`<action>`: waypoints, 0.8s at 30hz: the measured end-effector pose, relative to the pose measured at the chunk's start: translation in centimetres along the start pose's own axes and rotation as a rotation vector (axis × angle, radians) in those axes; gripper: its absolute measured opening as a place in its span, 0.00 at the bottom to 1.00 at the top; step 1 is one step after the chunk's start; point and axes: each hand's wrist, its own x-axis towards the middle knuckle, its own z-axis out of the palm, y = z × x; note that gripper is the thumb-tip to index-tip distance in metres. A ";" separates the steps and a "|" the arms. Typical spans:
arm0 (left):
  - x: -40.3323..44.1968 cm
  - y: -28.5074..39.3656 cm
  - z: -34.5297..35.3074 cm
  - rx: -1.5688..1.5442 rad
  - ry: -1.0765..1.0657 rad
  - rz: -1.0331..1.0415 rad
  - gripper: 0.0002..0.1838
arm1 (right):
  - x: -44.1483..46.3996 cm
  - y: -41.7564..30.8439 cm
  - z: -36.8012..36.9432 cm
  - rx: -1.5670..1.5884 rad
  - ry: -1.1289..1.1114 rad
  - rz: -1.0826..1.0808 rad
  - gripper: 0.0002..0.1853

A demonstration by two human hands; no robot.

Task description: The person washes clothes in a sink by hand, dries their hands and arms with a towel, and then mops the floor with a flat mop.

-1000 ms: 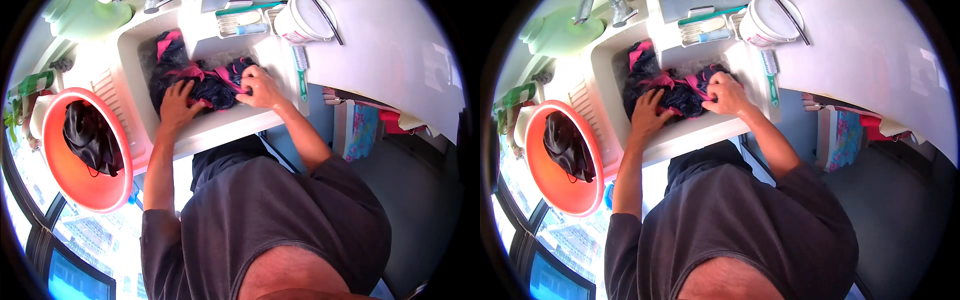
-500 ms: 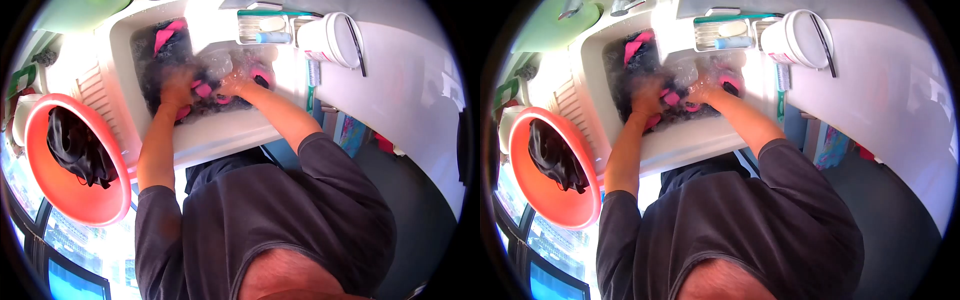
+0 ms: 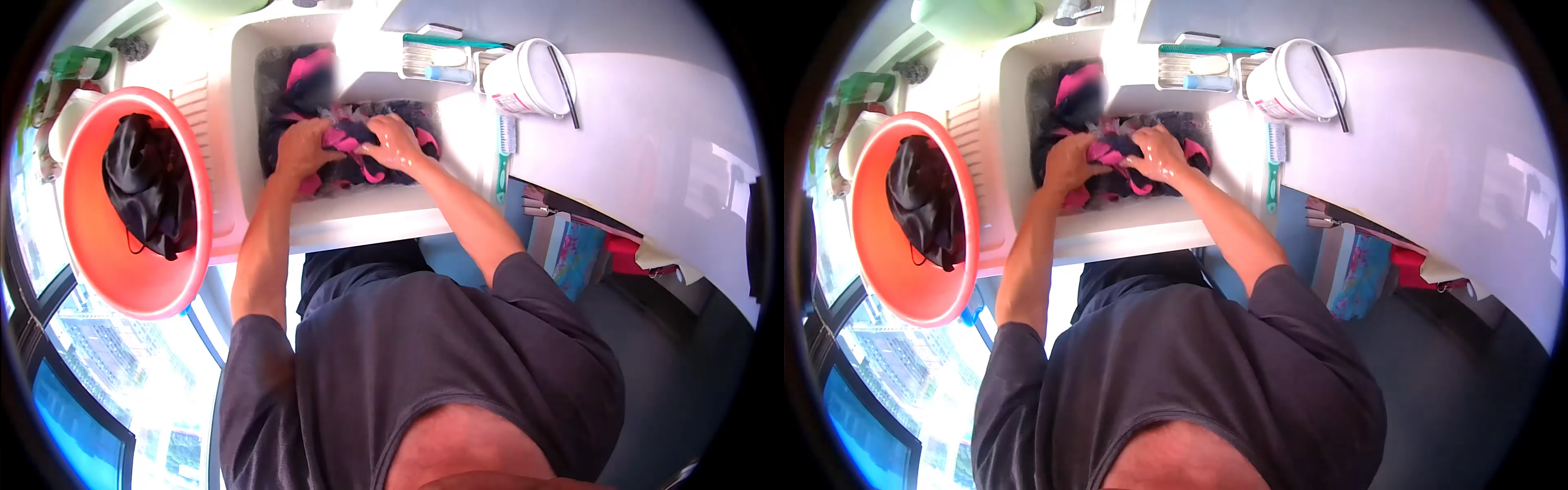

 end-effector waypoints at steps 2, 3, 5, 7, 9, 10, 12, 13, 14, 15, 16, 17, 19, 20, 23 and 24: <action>-1.8 1.6 -1.3 0.056 0.143 0.104 0.27 | -1.4 -2.0 -1.2 0.043 0.067 -0.034 0.22; -2.6 2.9 -2.5 0.065 0.161 0.107 0.27 | -1.9 -2.9 -1.9 0.072 0.100 -0.051 0.22; -4.1 4.3 -4.0 0.019 0.225 0.139 0.26 | -2.7 -4.6 -3.1 0.101 0.132 -0.069 0.22; -4.7 4.9 -5.5 0.033 0.254 0.099 0.26 | -2.8 -5.7 -3.1 0.137 0.226 -0.128 0.22; -5.2 5.2 -6.5 0.051 0.228 0.085 0.27 | -2.9 -6.3 -2.5 0.184 0.257 -0.099 0.22; -5.3 5.0 -6.7 0.055 0.231 0.104 0.28 | -2.9 -6.5 -2.5 0.220 0.229 -0.062 0.23; -5.5 4.5 -6.7 0.058 0.219 0.123 0.28 | -3.0 -6.1 -2.0 0.273 0.159 -0.010 0.25; -5.4 4.2 -6.6 0.098 0.139 0.077 0.29 | -2.9 -5.8 -1.6 0.279 0.159 0.000 0.25; -5.0 3.7 -6.5 0.139 0.068 0.032 0.29 | -2.5 -5.4 -1.3 0.239 0.073 0.028 0.26; -4.5 3.2 -6.1 0.139 0.066 0.032 0.29 | -2.1 -5.0 -1.1 0.198 -0.014 0.055 0.27; -4.2 2.4 -5.5 0.103 0.023 0.050 0.29 | -1.6 -4.5 -1.2 0.228 -0.072 0.097 0.31; -3.9 1.3 -4.8 0.069 -0.021 0.065 0.30 | -0.8 -3.9 -1.0 0.326 -0.131 0.191 0.35; -2.3 -0.8 -2.9 0.001 -0.192 -0.051 0.33 | 0.6 -4.3 -1.1 0.028 -0.200 0.271 0.38; -1.6 -0.6 -1.8 0.188 0.017 -0.103 0.35 | 0.9 -4.5 -0.8 0.032 -0.204 0.272 0.38; 0.4 -2.7 1.3 0.398 0.311 -0.183 0.42 | 1.3 -4.9 0.8 -0.233 -0.154 0.117 0.42; 1.2 -2.4 1.7 0.417 0.263 -0.270 0.42 | 1.3 -5.0 1.3 -0.253 -0.095 0.107 0.45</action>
